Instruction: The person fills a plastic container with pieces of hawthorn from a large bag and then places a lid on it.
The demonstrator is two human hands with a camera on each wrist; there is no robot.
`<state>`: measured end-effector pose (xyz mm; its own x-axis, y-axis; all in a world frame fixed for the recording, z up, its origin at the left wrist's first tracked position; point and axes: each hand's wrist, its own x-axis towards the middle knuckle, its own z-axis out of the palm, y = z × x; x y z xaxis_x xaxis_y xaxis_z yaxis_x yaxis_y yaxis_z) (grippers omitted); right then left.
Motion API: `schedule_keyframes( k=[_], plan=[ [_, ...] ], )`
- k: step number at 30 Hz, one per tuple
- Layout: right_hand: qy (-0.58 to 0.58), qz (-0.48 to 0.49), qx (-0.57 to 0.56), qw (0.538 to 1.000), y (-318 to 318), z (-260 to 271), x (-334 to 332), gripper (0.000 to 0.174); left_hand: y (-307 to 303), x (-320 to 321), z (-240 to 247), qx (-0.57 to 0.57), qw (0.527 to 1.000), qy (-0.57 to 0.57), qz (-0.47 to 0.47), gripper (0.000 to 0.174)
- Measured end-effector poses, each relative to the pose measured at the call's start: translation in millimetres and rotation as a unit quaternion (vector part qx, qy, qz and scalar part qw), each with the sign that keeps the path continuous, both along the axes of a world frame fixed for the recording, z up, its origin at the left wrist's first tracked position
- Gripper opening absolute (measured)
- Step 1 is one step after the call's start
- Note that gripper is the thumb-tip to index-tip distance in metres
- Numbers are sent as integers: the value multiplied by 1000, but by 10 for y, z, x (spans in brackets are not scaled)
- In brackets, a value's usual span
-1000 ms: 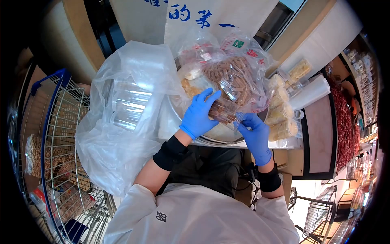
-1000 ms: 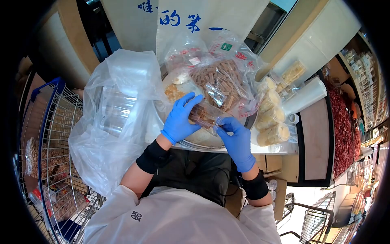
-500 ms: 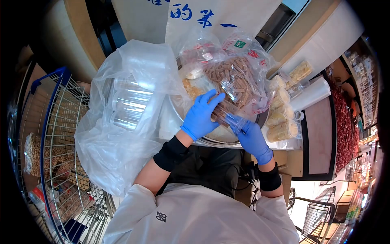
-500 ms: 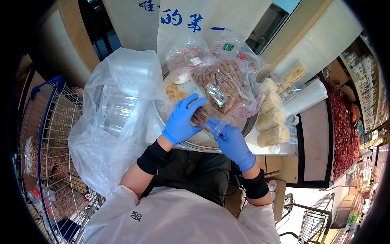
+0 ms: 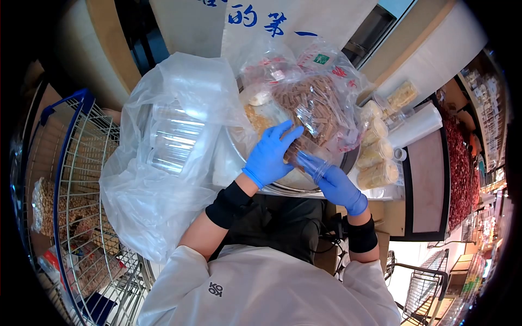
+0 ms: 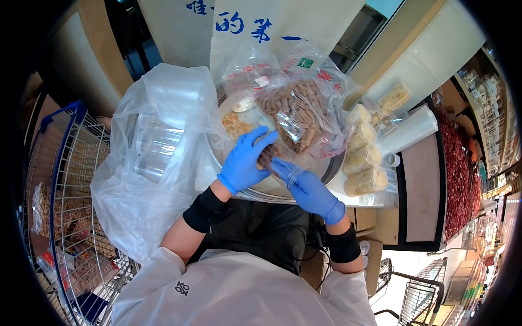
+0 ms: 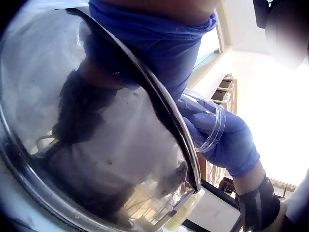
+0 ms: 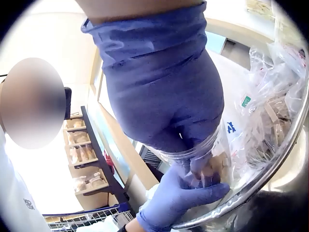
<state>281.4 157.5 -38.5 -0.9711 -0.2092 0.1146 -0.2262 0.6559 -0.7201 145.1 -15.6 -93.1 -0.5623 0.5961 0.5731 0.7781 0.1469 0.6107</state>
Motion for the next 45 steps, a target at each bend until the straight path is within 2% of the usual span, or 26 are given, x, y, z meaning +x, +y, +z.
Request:
schedule_keyframes(
  k=[5, 8, 13, 17, 20, 22, 23, 25, 28, 31, 37, 45],
  plan=[
    [-31, 28, -31, 999, -53, 61, -24, 57, 4, -1, -12, -1, 1000, 11, -4, 86],
    [2, -17, 7, 1000, -75, 20, 22, 57, -2, 10, 13, -5, 1000, 5, -5, 86],
    [42, -86, -44, 994, -98, -28, 79, 46, -5, 9, 12, 10, 1000, -3, -5, 86],
    [8, -107, -29, 994, -112, 48, 108, 41, -12, 6, 22, 12, 1000, -3, -4, 86],
    [11, -89, 10, 996, -116, 53, 115, 40, -11, 11, 18, 7, 1000, -4, -4, 86],
    [65, -79, 114, 988, -122, 5, 121, 41, 1, 7, -2, 5, 1000, 6, -1, 85],
    [66, -79, 114, 988, -97, -22, 105, 41, 6, 2, -11, 5, 1000, 7, 0, 85],
    [91, 5, 202, 975, -39, -65, 76, 45, 13, 0, -27, -6, 1000, 23, -1, 84],
    [51, -21, 156, 986, -84, -19, 75, 48, 11, 2, -13, -4, 1000, 23, -4, 83],
    [31, -19, 156, 987, -74, -7, 56, 50, 3, 1, -9, 0, 1000, 11, -10, 83],
    [35, -13, 85, 996, -89, 9, 32, 49, 0, -4, -2, -9, 1000, 14, -7, 84],
    [39, 1, 125, 991, -98, 45, 28, 51, -8, 8, 20, -1, 1000, 6, -5, 83]
  ],
)
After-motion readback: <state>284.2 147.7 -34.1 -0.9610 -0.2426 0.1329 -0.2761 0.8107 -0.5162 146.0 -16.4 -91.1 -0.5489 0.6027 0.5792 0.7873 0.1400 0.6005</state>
